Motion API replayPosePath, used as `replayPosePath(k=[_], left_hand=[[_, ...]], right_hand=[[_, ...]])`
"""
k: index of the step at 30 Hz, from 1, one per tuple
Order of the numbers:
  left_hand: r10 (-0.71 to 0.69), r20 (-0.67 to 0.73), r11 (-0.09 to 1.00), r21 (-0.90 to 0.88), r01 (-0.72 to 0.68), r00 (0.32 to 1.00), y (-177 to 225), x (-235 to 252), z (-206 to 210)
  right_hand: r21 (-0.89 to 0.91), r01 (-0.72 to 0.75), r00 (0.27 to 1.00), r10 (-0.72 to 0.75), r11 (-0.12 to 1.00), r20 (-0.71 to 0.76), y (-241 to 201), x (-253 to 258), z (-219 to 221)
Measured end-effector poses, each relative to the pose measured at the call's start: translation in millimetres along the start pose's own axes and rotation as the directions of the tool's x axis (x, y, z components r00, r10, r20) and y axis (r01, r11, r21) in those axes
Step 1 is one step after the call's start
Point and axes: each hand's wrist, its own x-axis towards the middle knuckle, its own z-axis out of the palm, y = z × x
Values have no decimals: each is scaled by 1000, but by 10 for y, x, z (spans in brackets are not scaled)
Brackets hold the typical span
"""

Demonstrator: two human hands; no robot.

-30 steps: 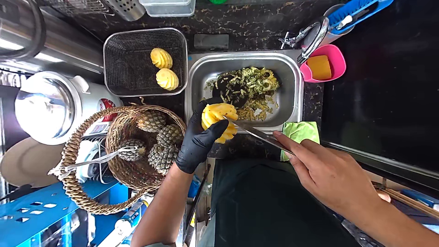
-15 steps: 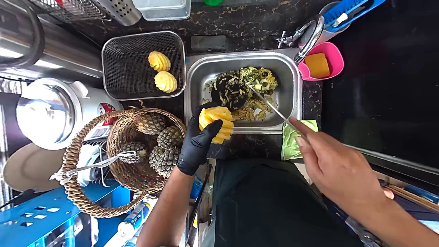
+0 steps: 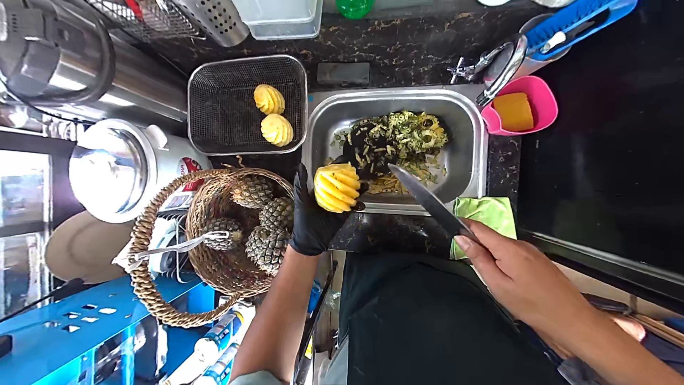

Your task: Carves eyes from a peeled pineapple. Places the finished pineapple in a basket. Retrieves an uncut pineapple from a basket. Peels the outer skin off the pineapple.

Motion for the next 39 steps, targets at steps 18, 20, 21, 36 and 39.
replayPosePath(k=[18, 20, 21, 36, 39], left_hand=[[167, 356, 933, 244, -264, 920, -36, -77, -34], [176, 359, 931, 240, -273, 916, -33, -51, -81], [176, 357, 930, 244, -274, 917, -25, -48, -86], [62, 365, 918, 345, -197, 929, -81, -84, 74], [130, 282, 907, 353, -229, 951, -84, -86, 79]], right_hand=[[47, 138, 989, -140, 989, 43, -351, 6, -43], [40, 137, 989, -139, 990, 44, -358, -7, -54], [40, 140, 989, -142, 989, 41, -362, -16, -61], [-6, 150, 988, -150, 989, 45, -338, 2, -71], [-90, 184, 981, -189, 979, -52, -318, -10, -97]])
